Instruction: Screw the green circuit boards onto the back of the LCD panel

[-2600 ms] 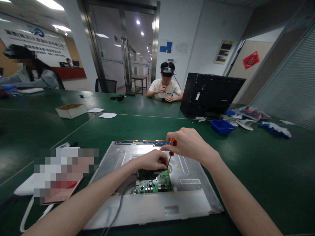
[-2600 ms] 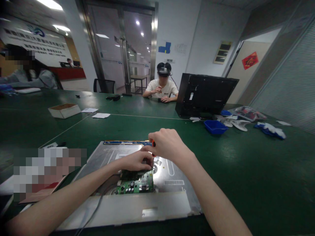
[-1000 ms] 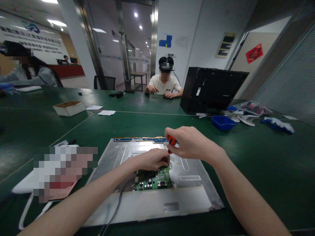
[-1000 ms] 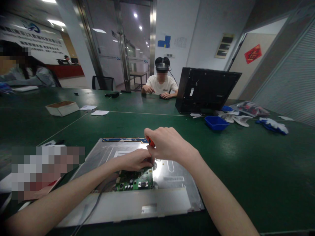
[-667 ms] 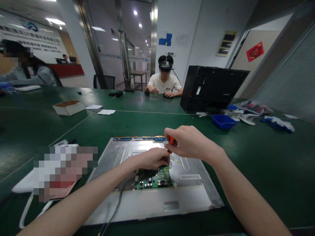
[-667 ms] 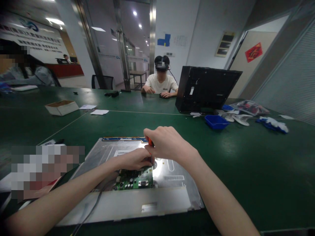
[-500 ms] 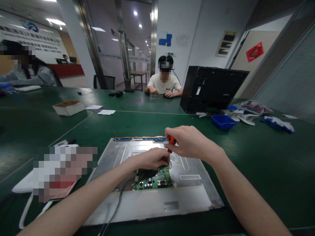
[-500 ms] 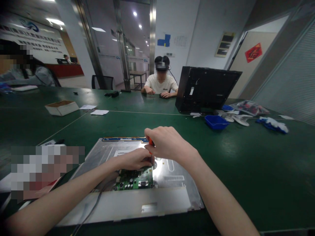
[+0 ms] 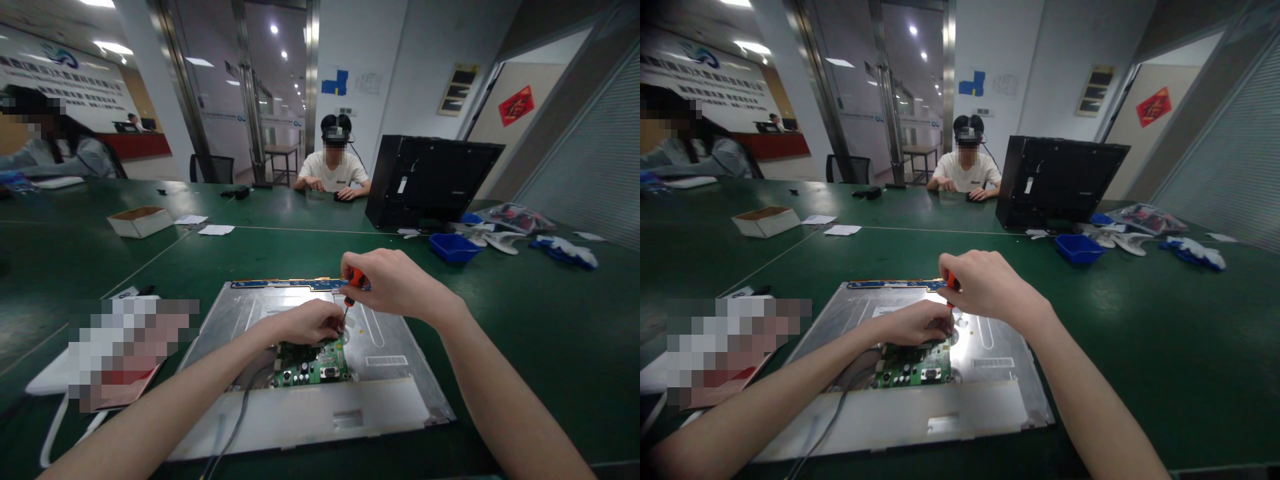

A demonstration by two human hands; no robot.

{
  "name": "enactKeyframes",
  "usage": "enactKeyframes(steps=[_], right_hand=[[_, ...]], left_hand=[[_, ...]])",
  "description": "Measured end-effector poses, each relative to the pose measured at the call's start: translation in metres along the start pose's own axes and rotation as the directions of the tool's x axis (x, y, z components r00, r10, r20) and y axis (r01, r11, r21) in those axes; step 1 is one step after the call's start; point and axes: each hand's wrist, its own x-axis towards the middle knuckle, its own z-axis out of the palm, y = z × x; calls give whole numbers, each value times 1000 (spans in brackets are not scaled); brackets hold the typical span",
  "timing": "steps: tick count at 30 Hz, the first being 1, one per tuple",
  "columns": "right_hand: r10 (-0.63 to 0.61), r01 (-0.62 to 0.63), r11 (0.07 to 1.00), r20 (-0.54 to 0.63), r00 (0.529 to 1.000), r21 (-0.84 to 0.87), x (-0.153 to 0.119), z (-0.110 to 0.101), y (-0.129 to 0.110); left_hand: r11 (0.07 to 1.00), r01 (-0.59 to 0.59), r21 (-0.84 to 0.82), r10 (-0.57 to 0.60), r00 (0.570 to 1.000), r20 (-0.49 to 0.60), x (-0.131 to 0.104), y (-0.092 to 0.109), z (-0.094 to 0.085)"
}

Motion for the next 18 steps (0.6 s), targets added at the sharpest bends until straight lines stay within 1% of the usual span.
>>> enactKeyframes(steps=[2, 3, 4, 6, 8, 10, 11, 13, 16, 18], right_hand=[[17, -17, 1000, -21, 1000, 5, -1, -3, 2], [27, -27, 1000, -32, 999, 9, -2, -5, 4], [36, -36, 999, -42, 998, 14, -3, -7, 5], [52, -51, 999, -60, 997, 15, -5, -11, 9], [69, -70, 998, -72, 995, -8, -7, -14, 12], [85, -87, 996, -74, 994, -36, -8, -16, 14], [91, -95, 995, -73, 993, -44, -8, -17, 15], [96, -99, 994, -69, 993, -46, -9, -18, 16], [89, -92, 995, -66, 994, -42, -9, -19, 16], [86, -89, 995, -65, 994, -39, -10, -20, 15]], left_hand=[[999, 25, -21, -25, 1000, -13, -2, 1, -11], [999, 33, -16, -34, 998, -44, -4, 1, -19], [999, 47, -12, -48, 995, -85, -6, 1, -27], [995, 103, 9, -101, 987, -122, -13, 1, -47], [974, 198, 105, -183, 974, -135, -20, 1, -64], [935, 291, 201, -279, 956, -86, -29, 0, -76], [915, 330, 233, -327, 944, -51, -33, -1, -79], [881, 389, 269, -401, 916, -12, -40, -5, -79], [861, 416, 292, -442, 897, 24, -47, -11, -69], [844, 424, 329, -452, 892, 8, -48, -14, -60]])
